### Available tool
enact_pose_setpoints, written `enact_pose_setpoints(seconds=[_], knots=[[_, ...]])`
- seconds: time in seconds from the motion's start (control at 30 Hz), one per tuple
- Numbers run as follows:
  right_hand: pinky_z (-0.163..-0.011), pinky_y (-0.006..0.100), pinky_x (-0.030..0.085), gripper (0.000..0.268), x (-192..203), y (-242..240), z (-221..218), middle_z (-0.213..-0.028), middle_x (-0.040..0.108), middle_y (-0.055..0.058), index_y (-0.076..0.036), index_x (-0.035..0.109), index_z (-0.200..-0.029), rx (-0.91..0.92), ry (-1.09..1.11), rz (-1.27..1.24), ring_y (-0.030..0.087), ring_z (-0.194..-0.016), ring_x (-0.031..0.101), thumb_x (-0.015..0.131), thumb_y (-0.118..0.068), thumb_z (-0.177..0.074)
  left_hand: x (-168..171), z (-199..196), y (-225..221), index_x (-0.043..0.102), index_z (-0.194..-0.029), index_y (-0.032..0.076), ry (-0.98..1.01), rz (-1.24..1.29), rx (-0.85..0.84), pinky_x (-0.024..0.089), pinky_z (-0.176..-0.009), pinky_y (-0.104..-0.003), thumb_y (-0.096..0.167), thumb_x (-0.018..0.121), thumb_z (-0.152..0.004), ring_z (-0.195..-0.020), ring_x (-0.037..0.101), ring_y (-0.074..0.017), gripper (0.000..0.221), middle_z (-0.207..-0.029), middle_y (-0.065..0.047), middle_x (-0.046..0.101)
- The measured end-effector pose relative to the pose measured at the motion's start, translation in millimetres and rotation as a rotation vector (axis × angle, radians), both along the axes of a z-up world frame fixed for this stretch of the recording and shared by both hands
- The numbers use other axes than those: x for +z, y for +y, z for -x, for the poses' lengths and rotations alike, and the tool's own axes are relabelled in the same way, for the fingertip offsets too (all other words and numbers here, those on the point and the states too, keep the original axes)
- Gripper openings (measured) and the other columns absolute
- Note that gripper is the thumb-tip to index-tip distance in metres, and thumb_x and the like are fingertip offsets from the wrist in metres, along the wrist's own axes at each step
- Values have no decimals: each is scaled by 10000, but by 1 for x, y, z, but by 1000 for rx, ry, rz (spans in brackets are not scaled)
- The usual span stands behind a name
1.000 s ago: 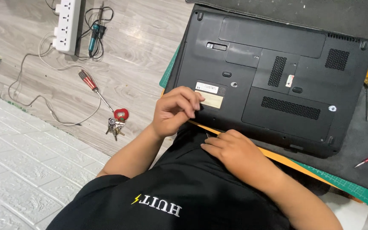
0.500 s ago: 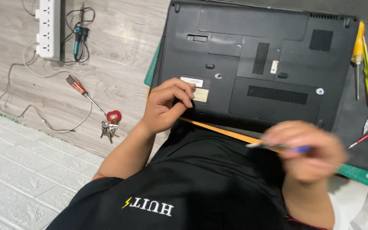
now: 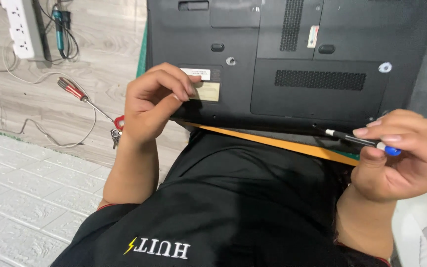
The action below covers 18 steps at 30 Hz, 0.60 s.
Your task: Securing screws and adjusting components on the underside of a laptop during a repair.
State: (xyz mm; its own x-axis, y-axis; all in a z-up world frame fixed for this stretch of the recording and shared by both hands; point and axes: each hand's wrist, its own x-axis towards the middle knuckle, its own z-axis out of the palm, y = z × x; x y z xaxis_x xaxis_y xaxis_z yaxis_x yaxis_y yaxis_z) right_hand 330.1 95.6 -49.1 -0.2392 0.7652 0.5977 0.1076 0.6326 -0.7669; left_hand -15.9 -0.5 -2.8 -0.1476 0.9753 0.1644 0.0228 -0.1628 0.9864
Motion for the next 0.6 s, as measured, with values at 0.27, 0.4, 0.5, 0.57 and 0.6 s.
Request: enact_pose_setpoints(seconds=[0.27, 0.4, 0.5, 0.57, 0.6], knots=[[-825, 472, 446, 238, -11, 1, 0, -830, 631, 203, -68, 449, -1058, 30, 9, -35, 335, -777, 544, 591, -258, -1069, -6, -4, -2, 606, -889, 32, 187, -81, 17, 609, -1047, -455, -126, 537, -919, -891, 618, -214, 176, -906, -124, 591], [-819, 510, 433, 242, -10, -1, 6, -841, 618, 234, -51, 415, -1075, 11, 4, -22, 365, -760, 526, 567, -239, -1095, -6, -1, -2, 603, -882, 34, 188, -78, 0, 605, -1041, -449, -104, 554, -932, -892, 619, -226, 155, -915, -127, 592], [-794, 508, 395, 234, -11, -1, 8, -821, 591, 246, -33, 432, -1094, 11, 10, -29, 383, -751, 514, 567, -224, -1093, -7, 0, -2, 602, -890, 24, 195, -91, -9, 606, -1038, -462, -83, 552, -945, -891, 610, -223, 131, -908, -132, 593], [-786, 515, 396, 199, -10, -1, 7, -820, 600, 256, -29, 433, -1105, 35, -24, -50, 389, -731, 520, 566, -177, -1103, -8, 0, -2, 598, -880, 20, 205, -109, -13, 609, -1026, -465, -92, 541, -932, -885, 605, -225, 136, -887, -133, 593], [-786, 515, 396, 199, -10, -1, 7, -820, 600, 256, -29, 433, -1105, 37, -25, -49, 389, -731, 520, 566, -177, -1103, -7, 0, -2, 598, -880, 20, 204, -108, -11, 609, -1026, -465, -92, 541, -932, -885, 605, -225, 136, -887, -133, 593]])
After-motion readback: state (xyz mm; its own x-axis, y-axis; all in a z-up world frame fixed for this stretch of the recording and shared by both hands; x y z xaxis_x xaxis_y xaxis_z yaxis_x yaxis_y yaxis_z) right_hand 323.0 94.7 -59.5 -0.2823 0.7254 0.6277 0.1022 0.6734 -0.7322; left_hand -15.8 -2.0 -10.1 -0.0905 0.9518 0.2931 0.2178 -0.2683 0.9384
